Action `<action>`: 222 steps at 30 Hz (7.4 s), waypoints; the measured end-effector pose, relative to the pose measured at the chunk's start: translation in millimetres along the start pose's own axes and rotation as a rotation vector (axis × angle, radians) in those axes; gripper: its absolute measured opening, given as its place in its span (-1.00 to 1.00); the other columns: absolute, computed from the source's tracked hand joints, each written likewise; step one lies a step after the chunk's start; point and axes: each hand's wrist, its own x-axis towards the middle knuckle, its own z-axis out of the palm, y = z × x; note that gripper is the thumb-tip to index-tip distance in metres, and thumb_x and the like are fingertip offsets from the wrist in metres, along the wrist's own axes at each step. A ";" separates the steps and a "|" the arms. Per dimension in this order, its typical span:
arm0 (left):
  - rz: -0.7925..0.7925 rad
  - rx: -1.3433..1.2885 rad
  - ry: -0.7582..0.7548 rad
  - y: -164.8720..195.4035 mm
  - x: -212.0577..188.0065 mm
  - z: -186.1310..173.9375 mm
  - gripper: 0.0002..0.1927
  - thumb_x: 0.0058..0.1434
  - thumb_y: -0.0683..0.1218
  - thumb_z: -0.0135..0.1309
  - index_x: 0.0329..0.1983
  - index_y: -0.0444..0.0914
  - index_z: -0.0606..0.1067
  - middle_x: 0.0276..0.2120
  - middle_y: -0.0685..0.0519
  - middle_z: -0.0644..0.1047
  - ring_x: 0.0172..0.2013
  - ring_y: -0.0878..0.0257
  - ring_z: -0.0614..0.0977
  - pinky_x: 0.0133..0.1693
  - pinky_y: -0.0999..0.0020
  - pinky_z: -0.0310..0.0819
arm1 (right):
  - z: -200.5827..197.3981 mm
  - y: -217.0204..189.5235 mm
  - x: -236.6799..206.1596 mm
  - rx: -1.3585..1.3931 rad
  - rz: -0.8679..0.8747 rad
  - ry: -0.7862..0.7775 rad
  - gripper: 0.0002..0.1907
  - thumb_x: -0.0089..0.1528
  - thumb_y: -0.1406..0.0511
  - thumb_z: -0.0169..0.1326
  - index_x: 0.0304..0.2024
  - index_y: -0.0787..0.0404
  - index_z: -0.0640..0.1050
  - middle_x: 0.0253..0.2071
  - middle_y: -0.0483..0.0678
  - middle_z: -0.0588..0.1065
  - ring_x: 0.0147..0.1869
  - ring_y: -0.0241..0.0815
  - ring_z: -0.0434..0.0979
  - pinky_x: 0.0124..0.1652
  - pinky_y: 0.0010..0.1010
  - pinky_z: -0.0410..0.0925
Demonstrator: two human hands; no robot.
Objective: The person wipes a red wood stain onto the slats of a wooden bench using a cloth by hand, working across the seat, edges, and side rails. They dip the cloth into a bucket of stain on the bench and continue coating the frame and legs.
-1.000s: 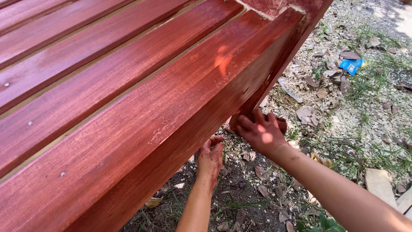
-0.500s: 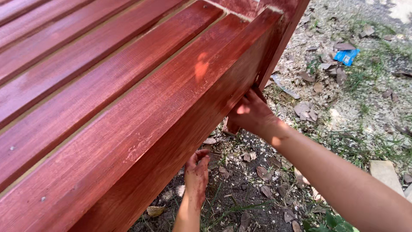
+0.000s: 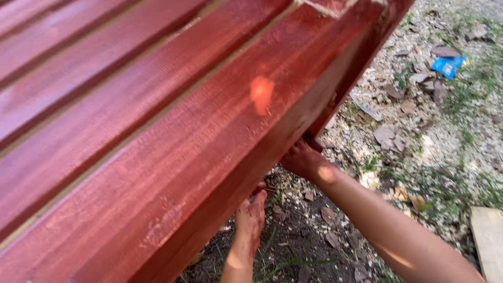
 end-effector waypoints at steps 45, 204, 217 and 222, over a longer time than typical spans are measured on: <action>-0.249 0.225 0.024 3.4 -9.8 17.6 -0.69 0.23 -0.13 0.09 0.03 -0.31 0.49 -0.10 0.04 0.48 -0.11 0.30 0.49 0.01 0.38 0.37 | -20.6 19.1 -28.3 0.117 0.026 0.009 -0.59 0.18 0.26 0.13 0.10 -0.04 0.53 0.37 -0.10 0.32 0.52 0.12 0.11 0.41 0.12 -0.07; -0.185 0.171 1.759 632.0 -638.8 -448.4 -0.40 0.22 0.15 0.28 0.29 0.00 0.39 0.34 -0.06 0.29 0.29 0.00 0.36 0.24 0.09 0.25 | -926.0 -502.3 171.7 1.839 -0.496 -0.437 -0.69 0.14 0.47 0.25 -0.05 0.43 0.64 -0.02 0.10 0.63 0.01 -0.18 0.63 0.02 -0.38 0.47; 0.800 -1.396 1.529 529.6 -703.7 -561.3 -0.21 -0.05 -0.22 0.11 0.34 -0.14 0.28 0.01 -0.01 0.55 -0.02 0.12 0.62 0.02 0.18 0.50 | -1086.2 -677.5 239.8 1.478 -0.704 -0.621 -0.62 0.37 0.24 -0.02 0.23 0.13 0.50 0.04 -0.08 0.59 0.01 -0.25 0.60 -0.16 -0.38 0.45; 0.726 -1.512 1.602 484.4 -649.5 -525.0 -0.35 0.22 -0.05 0.06 0.40 -0.23 0.29 0.03 -0.02 0.56 -0.02 0.22 0.61 0.09 0.32 0.43 | -1073.3 -705.8 294.5 1.226 -0.986 -0.227 -0.73 0.35 0.39 0.08 0.10 0.23 0.59 -0.05 -0.08 0.60 -0.04 -0.30 0.58 -0.14 -0.47 0.41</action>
